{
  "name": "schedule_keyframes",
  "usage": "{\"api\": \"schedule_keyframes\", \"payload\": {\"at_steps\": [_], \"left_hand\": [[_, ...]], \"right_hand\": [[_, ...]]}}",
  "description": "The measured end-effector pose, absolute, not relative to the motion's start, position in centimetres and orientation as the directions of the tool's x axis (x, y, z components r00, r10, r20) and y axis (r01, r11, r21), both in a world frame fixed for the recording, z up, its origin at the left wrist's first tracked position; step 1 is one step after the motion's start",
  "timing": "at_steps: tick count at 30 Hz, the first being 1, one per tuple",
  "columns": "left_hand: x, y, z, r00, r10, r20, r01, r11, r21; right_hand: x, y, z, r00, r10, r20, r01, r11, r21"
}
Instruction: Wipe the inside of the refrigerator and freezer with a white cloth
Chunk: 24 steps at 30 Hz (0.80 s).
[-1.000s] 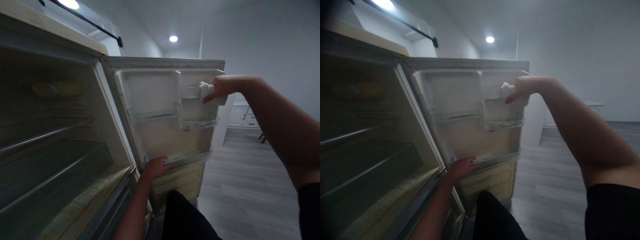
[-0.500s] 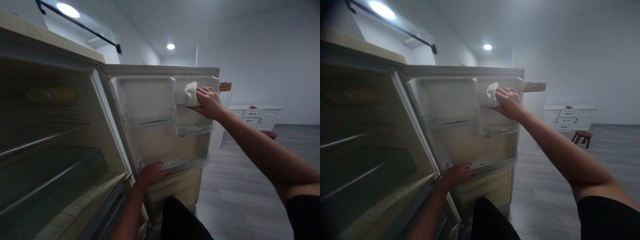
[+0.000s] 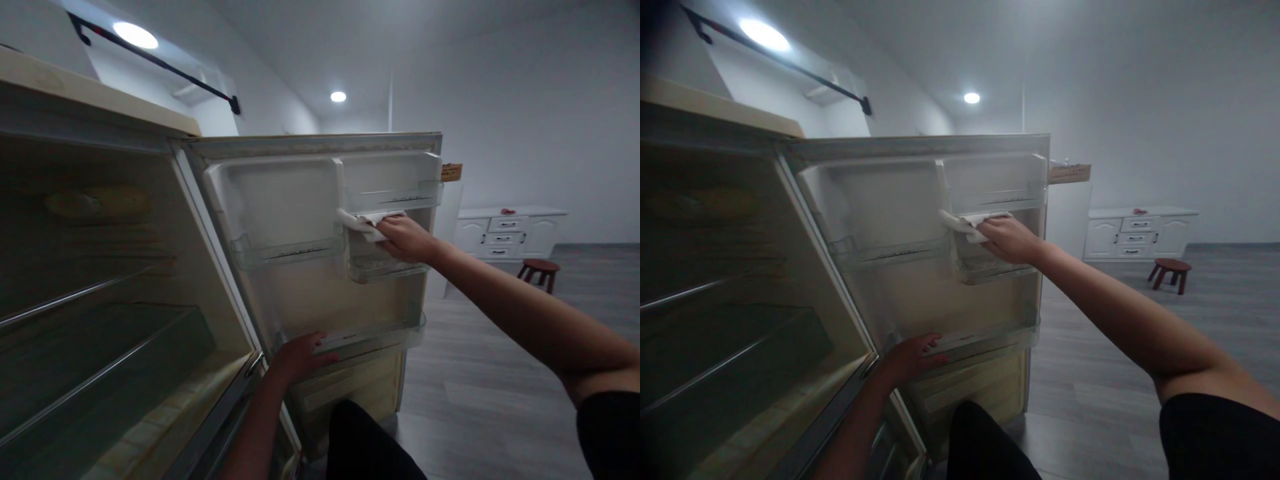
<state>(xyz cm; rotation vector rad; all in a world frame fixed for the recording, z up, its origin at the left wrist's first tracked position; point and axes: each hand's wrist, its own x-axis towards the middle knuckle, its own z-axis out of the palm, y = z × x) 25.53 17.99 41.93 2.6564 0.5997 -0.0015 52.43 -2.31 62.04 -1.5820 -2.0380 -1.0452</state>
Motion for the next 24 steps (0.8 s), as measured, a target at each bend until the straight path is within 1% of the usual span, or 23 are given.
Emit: {"api": "schedule_keyframes", "payload": {"at_steps": [2,5,6,8,11,14,17,20,22,24], "left_hand": [[25.4,18.0,41.9,0.907,0.412,-0.087,0.41,-0.815,0.409],[25.4,18.1,41.8,0.91,0.406,-0.084,0.404,-0.821,0.403],[25.3,18.2,41.7,0.912,0.403,-0.08,0.4,-0.826,0.397],[25.4,18.2,41.7,0.913,0.402,-0.076,0.398,-0.832,0.387],[25.4,18.2,41.8,0.915,0.397,-0.074,0.394,-0.838,0.377],[25.4,18.0,42.0,0.92,0.386,-0.069,0.383,-0.845,0.374],[25.4,17.8,42.2,0.92,0.384,-0.073,0.383,-0.85,0.361],[25.4,17.7,42.4,0.923,0.375,-0.081,0.38,-0.864,0.33],[25.4,17.7,42.4,0.923,0.373,-0.093,0.382,-0.869,0.315],[25.5,17.7,42.4,0.922,0.373,-0.107,0.387,-0.868,0.31]], "right_hand": [[52.8,-3.3,62.3,-0.16,0.696,0.7,0.984,0.06,0.165],[53.2,-5.2,62.8,0.046,0.713,0.7,0.998,0.0,-0.065],[53.3,-5.9,62.9,0.1,0.71,0.697,0.993,-0.028,-0.114],[53.3,-7.1,62.9,0.179,0.689,0.703,0.982,-0.088,-0.165],[52.9,-7.5,62.6,0.209,0.646,0.734,0.978,-0.14,-0.155],[52.2,-5.4,62.2,0.149,0.644,0.75,0.988,-0.12,-0.094],[51.2,-1.5,62.1,0.046,0.719,0.693,0.999,-0.015,-0.051],[50.6,1.9,62.3,-0.023,0.79,0.612,0.997,0.067,-0.049],[50.8,2.6,62.5,-0.024,0.812,0.583,0.996,0.073,-0.06],[51.7,1.9,62.8,0.046,0.822,0.568,0.997,-0.002,-0.077]]}}
